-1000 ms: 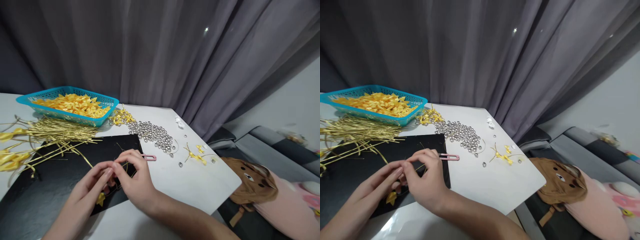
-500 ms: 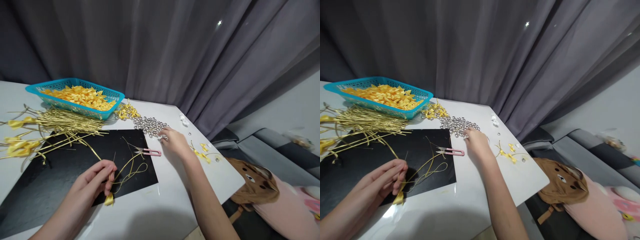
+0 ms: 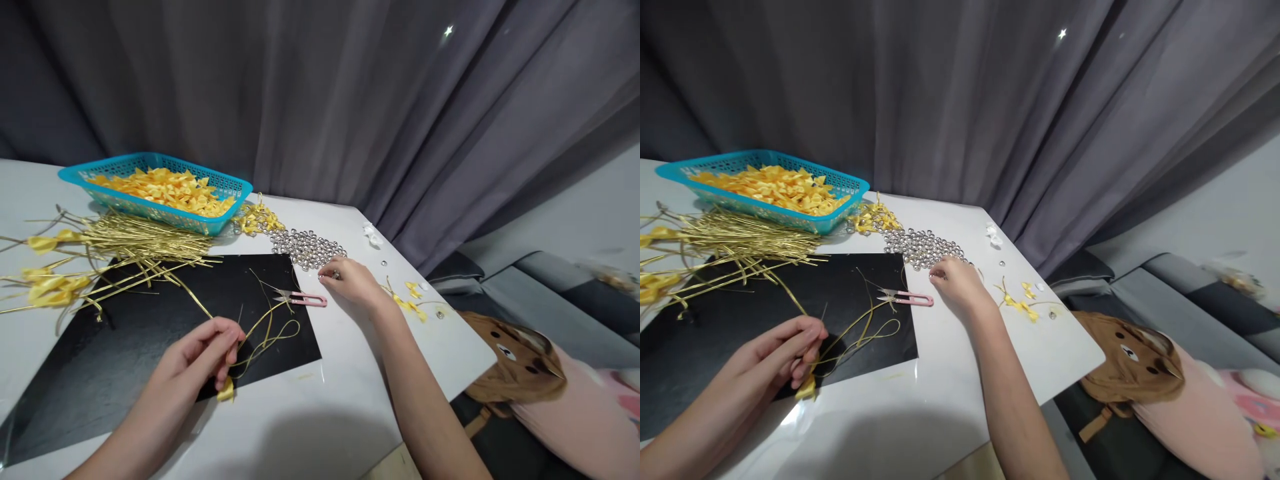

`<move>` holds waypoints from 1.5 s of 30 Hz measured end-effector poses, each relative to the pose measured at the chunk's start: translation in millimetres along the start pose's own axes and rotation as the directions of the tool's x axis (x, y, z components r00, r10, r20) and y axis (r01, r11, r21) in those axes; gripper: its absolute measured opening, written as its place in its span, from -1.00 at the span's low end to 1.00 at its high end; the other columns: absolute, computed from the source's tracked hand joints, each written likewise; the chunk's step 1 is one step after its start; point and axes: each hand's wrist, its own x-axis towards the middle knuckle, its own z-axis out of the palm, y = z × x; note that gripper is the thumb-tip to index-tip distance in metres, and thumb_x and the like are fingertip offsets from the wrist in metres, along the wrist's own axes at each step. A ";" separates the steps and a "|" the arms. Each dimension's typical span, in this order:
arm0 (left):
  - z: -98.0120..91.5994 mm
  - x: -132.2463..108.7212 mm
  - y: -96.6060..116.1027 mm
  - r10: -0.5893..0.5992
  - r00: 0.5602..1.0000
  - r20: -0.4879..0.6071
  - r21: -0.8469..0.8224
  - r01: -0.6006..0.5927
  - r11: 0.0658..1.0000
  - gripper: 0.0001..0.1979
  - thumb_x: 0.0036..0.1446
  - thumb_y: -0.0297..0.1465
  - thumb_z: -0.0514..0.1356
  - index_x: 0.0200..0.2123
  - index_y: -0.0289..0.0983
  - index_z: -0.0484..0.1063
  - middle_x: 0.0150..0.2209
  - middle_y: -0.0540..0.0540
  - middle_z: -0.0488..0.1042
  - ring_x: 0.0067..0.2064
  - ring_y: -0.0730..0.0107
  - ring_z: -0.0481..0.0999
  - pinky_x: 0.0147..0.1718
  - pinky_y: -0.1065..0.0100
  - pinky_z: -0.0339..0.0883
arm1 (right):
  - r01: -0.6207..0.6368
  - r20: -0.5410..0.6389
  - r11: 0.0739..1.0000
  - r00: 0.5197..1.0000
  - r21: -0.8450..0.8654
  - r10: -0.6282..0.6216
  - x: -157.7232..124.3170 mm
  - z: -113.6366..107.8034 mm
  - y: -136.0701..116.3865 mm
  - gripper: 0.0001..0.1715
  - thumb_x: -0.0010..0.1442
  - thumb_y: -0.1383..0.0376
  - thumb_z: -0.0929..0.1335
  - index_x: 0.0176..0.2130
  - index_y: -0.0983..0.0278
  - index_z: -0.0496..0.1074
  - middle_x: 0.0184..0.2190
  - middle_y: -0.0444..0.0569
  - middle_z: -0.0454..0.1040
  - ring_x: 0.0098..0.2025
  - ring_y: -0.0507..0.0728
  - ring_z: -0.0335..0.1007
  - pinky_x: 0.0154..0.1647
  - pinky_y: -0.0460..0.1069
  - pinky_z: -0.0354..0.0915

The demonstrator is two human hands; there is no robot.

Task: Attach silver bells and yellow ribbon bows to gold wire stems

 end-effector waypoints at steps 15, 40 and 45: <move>4.2 -2.4 7.0 0.124 0.990 0.064 0.230 -0.136 0.964 -0.60 0.01 -0.04 0.12 -0.64 -0.21 0.24 -0.68 0.10 0.15 -0.59 0.47 0.14 -0.60 0.44 0.06 | -0.432 0.465 0.191 0.866 0.881 -0.186 -37.4 48.9 -99.1 -0.79 0.01 0.21 0.45 -0.32 0.27 0.56 -0.63 -0.22 0.41 -0.64 -0.13 0.25 -0.61 -0.21 0.28; 1.8 -3.3 2.6 0.059 0.996 0.061 0.086 -0.064 0.994 -0.64 -0.02 -0.11 0.20 -0.62 -0.25 0.28 -0.69 0.12 0.27 -0.66 0.58 0.25 -0.65 0.52 0.18 | -0.485 0.504 0.157 0.856 0.860 -0.116 -38.5 47.6 -99.8 -0.57 -0.24 0.22 0.56 -0.32 0.35 0.54 -0.53 -0.15 0.50 -0.61 -0.13 0.31 -0.57 -0.19 0.30; 2.6 -1.9 3.9 0.118 0.989 0.085 0.126 -0.128 0.984 -0.66 0.04 -0.10 0.17 -0.55 -0.25 0.32 -0.63 0.11 0.27 -0.60 0.58 0.26 -0.61 0.53 0.20 | -0.277 0.327 0.302 0.936 0.912 -0.129 -38.2 47.6 -97.6 -0.66 0.00 0.16 0.46 -0.22 0.29 0.57 -0.44 -0.11 0.49 -0.67 -0.16 0.14 -0.71 -0.18 0.07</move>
